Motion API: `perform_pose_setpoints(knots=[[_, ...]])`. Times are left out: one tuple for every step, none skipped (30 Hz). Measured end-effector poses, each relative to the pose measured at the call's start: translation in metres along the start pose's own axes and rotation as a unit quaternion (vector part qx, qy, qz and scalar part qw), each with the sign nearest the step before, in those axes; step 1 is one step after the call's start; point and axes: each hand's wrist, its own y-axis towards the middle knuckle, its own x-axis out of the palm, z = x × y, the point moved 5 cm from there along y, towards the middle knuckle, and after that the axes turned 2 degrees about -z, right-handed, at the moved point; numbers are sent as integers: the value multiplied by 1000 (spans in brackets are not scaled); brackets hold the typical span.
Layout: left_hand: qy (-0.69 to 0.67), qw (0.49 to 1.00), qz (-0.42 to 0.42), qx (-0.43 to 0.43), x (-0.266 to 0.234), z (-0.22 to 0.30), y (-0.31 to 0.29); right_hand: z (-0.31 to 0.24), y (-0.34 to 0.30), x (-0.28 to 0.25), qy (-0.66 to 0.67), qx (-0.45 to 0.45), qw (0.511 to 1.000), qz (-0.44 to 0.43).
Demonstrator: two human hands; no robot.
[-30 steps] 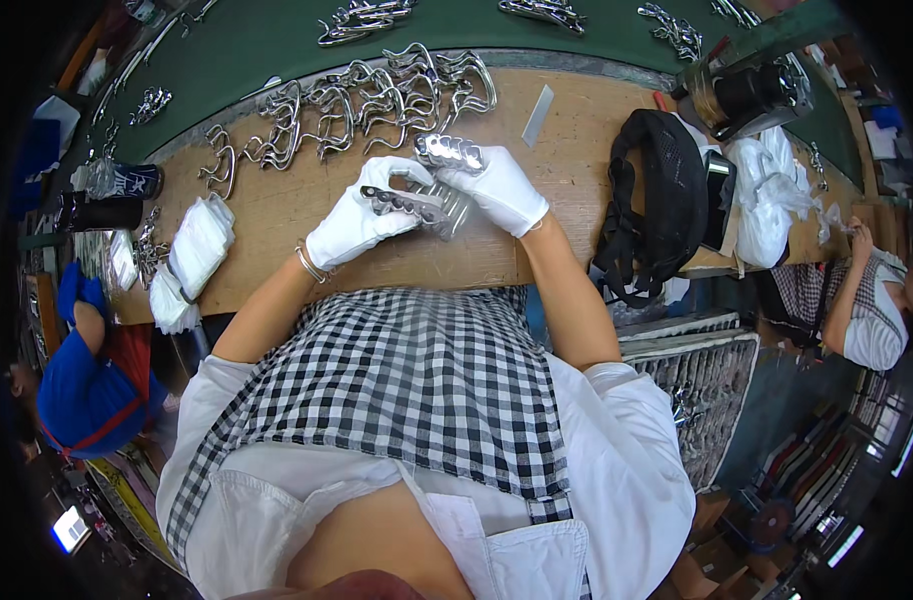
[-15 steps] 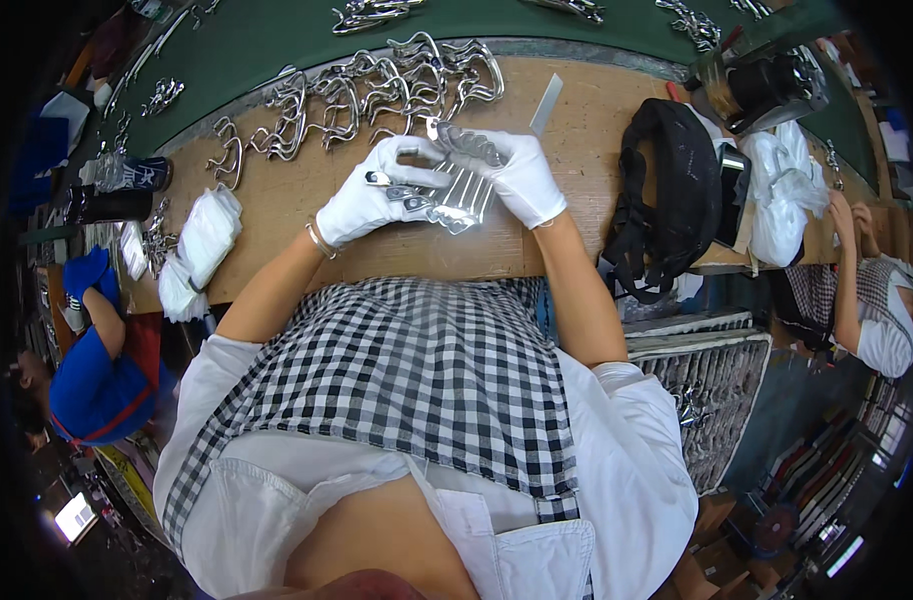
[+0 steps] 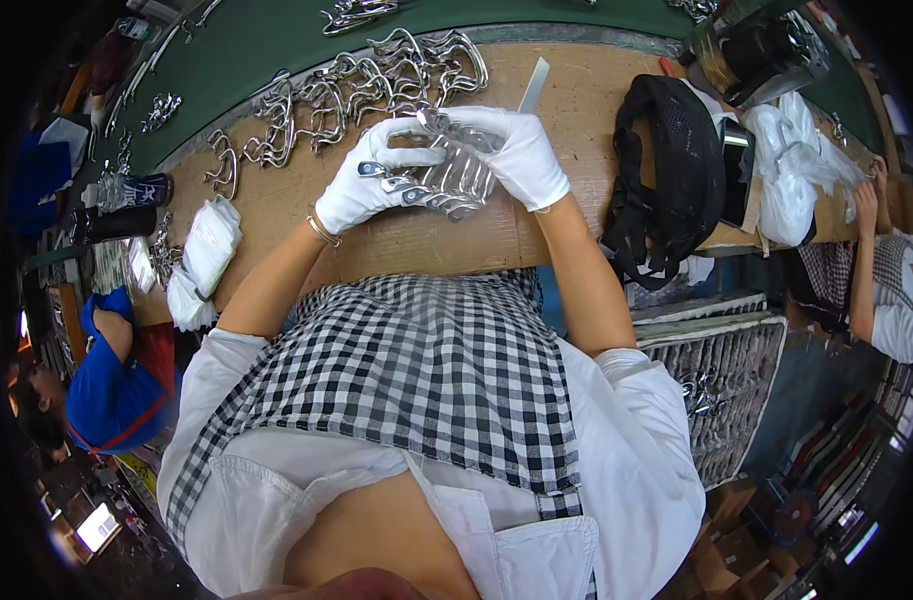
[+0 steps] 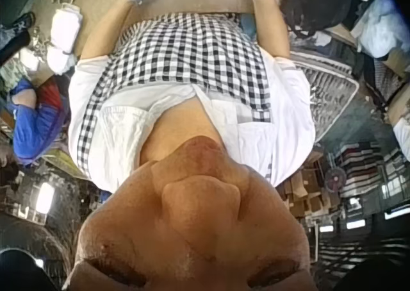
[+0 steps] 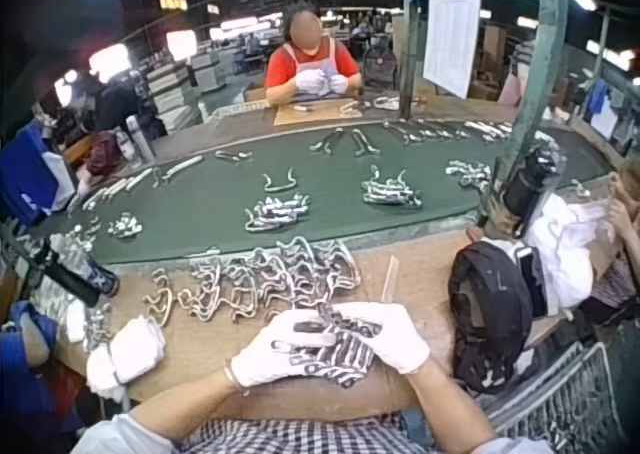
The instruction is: The person inspects and sorts small metal hook components by hand at an industrial workstation.
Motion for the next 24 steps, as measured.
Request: perform_pose_setpoints(knots=[[-17,1000,-13,8,-2,5,6,2,0,0,19,13,1000,2],[-16,1000,-15,9,0,5,7,4,-1,-1,38,26,999,3],[-33,999,-13,9,2,4,8,4,-3,-1,40,26,999,4],[-49,999,-10,10,2,6,11,0,-4,-4,-17,17,999,34],[-56,998,-29,-9,5,5,14,-4,-6,-6,-73,9,995,64],[-55,998,-30,-8,6,6,18,-2,-9,-7,-72,8,995,65],[-93,994,-53,-17,8,9,26,-1,-12,-13,-82,5,992,98],[-131,988,-76,-25,9,11,33,-1,-16,-19,-92,3,987,132],[-31,994,-101,23,8,18,41,-4,-22,-24,-118,-11,981,150],[-33,994,-102,32,5,14,48,-6,-27,-29,-136,-9,974,180],[-23,990,-124,69,0,10,57,-13,-29,-33,-163,-16,967,195],[-14,984,-145,106,-5,6,64,-21,-32,-37,-190,-23,959,210],[-66,981,-182,32,-7,-5,77,-27,-38,-46,-174,-20,957,233],[59,976,-159,140,-20,-2,93,-32,-43,-53,-154,-17,954,255],[90,971,-148,163,-25,-12,115,-38,-45,-64,-173,-30,951,254],[120,965,-138,186,-29,-20,137,-45,-48,-77,-191,-42,947,255],[182,960,-117,179,-30,-21,161,-55,-48,-87,-212,-55,941,257],[204,959,-102,167,-29,-24,187,-67,-45,-98,-234,-67,935,259],[216,959,-70,167,-25,-33,213,-74,-40,-109,-232,-67,935,260],[226,959,-35,169,-17,-41,237,-91,-33,-118,-304,-89,916,246],[234,962,-18,140,-9,-46,258,-98,-26,-129,-345,-86,903,240],[243,964,0,109,-3,-52,278,-102,-15,-138,-384,-84,890,232],[266,960,-1,91,4,-56,293,-109,-2,-142,-411,-90,879,226],[284,955,1,81,8,-61,305,-114,15,-147,-423,-107,873,219]])
